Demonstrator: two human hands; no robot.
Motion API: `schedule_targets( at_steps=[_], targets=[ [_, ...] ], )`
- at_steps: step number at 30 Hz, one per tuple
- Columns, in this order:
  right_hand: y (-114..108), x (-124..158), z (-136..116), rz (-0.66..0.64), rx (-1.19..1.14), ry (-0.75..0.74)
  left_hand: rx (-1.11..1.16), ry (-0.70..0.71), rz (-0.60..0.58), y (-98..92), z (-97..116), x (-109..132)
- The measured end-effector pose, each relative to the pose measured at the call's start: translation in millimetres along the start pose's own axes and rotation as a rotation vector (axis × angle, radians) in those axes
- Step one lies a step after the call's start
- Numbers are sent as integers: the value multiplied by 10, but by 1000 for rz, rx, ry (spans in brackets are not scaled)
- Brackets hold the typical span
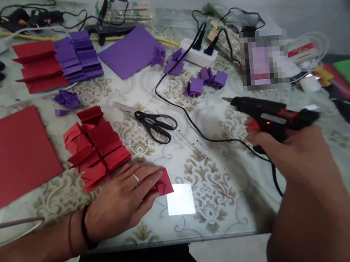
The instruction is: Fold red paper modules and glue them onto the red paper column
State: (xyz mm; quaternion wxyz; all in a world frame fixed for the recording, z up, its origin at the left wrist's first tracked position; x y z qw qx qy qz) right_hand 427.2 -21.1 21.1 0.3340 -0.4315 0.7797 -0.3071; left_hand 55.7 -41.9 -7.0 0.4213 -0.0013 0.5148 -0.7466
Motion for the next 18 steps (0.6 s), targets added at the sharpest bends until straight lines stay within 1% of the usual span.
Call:
schedule_targets(
  at_steps=[1,2,4,6,8,10,12,15,18],
  targets=[
    [-34,66,-81,-59,-32,11,24,-20,16,5,0,-6],
    [-57,135,-178,-161,-66,-26,45,-39,35,8,2,-13],
    [-81,269,-378,-391,-160,-137,78,-70,73,15,7,-31],
    [-65,390,-539,-618,-257,-279,98,-90,78,24,13,-47],
    [-13,487,-623,-722,-320,-336,107,-108,53,36,17,-59],
    [68,570,-646,-767,-371,-345,97,-120,48,47,17,-64],
    [158,637,-641,-775,-406,-351,87,-125,53,58,14,-65],
    [268,694,-644,-737,-429,-396,90,-123,60,70,8,-68],
    [329,705,-678,-699,-429,-443,92,-124,59,70,6,-75]
  ],
)
Point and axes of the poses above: each hand's wrist, its own x-axis away from the middle knuckle, its own y-axis out of the palm, z = x × y, the point moved 1 cm from there along -x, towards the middle knuckle, and after that the axes turned 12 degrees about z, right-handed, at the moved point
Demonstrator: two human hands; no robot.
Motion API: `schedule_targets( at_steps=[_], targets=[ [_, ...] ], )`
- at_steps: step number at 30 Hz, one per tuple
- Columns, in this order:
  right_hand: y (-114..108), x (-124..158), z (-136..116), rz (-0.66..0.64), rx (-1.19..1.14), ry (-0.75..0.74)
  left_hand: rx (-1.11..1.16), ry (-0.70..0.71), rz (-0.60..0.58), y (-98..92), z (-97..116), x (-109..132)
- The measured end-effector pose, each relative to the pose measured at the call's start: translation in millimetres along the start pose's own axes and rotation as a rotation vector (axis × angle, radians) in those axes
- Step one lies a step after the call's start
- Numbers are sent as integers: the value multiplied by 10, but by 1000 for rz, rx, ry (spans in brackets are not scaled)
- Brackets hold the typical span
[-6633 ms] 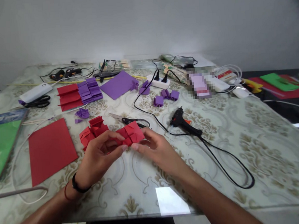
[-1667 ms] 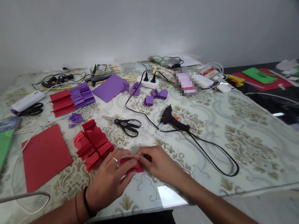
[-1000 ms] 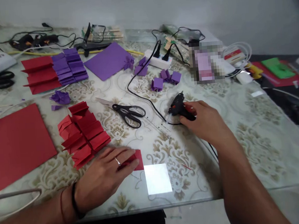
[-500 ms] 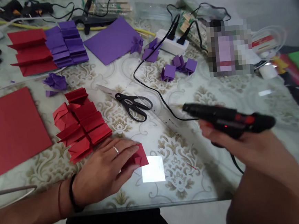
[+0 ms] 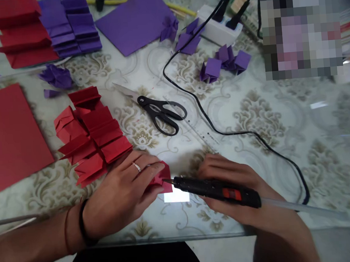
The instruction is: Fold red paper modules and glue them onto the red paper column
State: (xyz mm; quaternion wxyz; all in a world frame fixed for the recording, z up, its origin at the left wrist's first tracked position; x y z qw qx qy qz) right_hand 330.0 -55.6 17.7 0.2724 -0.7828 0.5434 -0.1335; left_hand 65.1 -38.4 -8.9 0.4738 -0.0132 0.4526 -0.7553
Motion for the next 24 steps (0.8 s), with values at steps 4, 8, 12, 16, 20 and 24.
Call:
schedule_targets(
  at_steps=[4,8,12,16,20,24],
  targets=[
    [42,-41,-14,7,63,-14,2,-5,-14,-13,11,-16],
    [79,-30,2,12,88,4,11,-8,-13,-19,14,-28],
    [98,8,27,18,98,9,12,-8,-15,-18,14,-41],
    [110,21,46,25,94,1,18,-14,-23,-25,13,-56],
    [119,4,47,17,87,-6,20,-18,-23,-25,7,-54],
    [114,-9,32,14,95,-4,11,-21,-25,-23,6,-42]
  ],
)
Point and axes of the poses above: each hand's wrist, its own x-axis away from the middle knuckle, its own y-axis out of the palm, z = x × y, the point moved 1 cm from there along -x, towards the middle knuckle, and after that the axes turned 12 degrees about z, right-handed, at the moved point
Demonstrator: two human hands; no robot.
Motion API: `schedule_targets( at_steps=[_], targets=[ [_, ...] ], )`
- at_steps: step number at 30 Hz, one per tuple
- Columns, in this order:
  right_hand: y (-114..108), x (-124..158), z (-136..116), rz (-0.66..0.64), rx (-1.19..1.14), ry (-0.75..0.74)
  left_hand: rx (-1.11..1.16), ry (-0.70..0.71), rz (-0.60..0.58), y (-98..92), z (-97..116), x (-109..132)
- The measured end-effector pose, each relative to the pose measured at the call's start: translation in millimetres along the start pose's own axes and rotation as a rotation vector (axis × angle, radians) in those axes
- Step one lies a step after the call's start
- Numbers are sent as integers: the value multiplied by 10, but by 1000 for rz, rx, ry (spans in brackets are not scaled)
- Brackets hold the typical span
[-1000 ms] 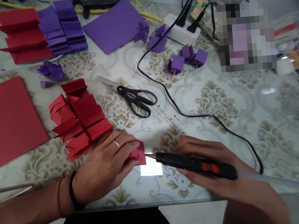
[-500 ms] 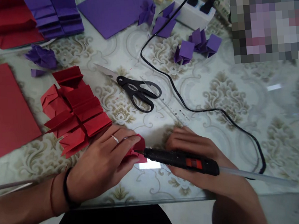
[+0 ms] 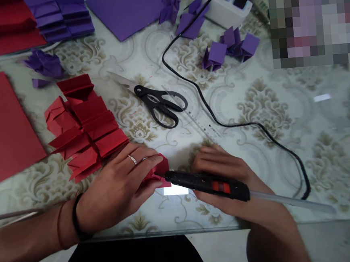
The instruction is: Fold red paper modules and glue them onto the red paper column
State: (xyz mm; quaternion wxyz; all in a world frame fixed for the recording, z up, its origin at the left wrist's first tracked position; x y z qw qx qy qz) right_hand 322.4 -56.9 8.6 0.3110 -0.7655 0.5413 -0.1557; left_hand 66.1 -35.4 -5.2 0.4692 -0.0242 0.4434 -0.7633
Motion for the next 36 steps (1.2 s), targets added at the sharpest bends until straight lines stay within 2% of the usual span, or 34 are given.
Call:
schedule_targets(
  at_steps=[22,36],
  targets=[
    [-40,41,16,21,28,7,26,-8,18,-14,10,-13],
    [-90,62,48,83,51,-16,-6,2,8,-4,1,1]
  ],
)
Point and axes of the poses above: each hand's wrist, its own x-axis away from the middle knuckle, its own y-axis out of the palm, z = x × y, the point moved 1 cm from there along -x, towards the middle knuckle, and after that the axes turned 12 degrees about z, right-handed, at the moved point
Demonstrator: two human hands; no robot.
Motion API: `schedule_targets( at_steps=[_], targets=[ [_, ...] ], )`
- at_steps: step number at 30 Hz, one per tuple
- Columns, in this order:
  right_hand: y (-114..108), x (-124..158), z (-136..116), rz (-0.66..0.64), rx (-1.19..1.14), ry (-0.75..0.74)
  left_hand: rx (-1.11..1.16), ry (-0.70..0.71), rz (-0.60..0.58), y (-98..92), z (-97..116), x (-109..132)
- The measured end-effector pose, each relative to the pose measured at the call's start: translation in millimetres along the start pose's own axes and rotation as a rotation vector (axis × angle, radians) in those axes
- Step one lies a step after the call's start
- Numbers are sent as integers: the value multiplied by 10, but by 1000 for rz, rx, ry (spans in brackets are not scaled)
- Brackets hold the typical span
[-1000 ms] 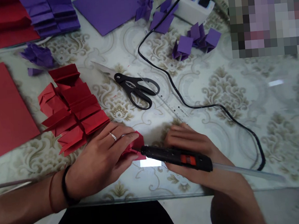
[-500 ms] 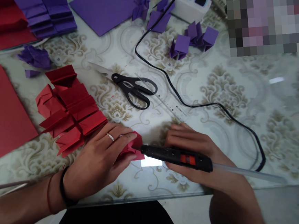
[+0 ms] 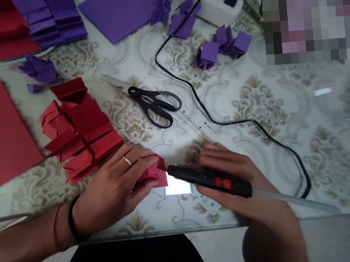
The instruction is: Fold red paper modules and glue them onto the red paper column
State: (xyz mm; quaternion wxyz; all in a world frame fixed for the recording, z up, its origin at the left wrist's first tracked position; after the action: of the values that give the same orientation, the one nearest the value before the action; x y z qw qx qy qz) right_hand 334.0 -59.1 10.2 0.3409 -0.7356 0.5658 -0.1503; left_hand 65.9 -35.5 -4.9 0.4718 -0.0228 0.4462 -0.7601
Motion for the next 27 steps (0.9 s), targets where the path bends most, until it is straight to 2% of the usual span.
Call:
schedule_targets(
  at_steps=[9,27],
  targets=[
    [-4,-2,10,15,-14,37,-6,-11,-25,-12,-6,13],
    [-29,30,4,58,-61,77,-56,23,-3,0,-14,30]
  ],
)
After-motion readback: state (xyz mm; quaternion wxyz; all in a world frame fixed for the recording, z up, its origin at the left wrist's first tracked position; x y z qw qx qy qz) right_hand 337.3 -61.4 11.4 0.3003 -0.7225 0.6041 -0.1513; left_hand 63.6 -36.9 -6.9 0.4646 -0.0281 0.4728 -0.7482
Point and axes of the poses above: each hand's wrist, its own x-axis away from the middle knuckle, its own y-axis out of the palm, z = x × y, the point moved 1 cm from there along -x, towards the middle knuckle, and after that the axes turned 12 degrees about z, right-handed, at the moved point
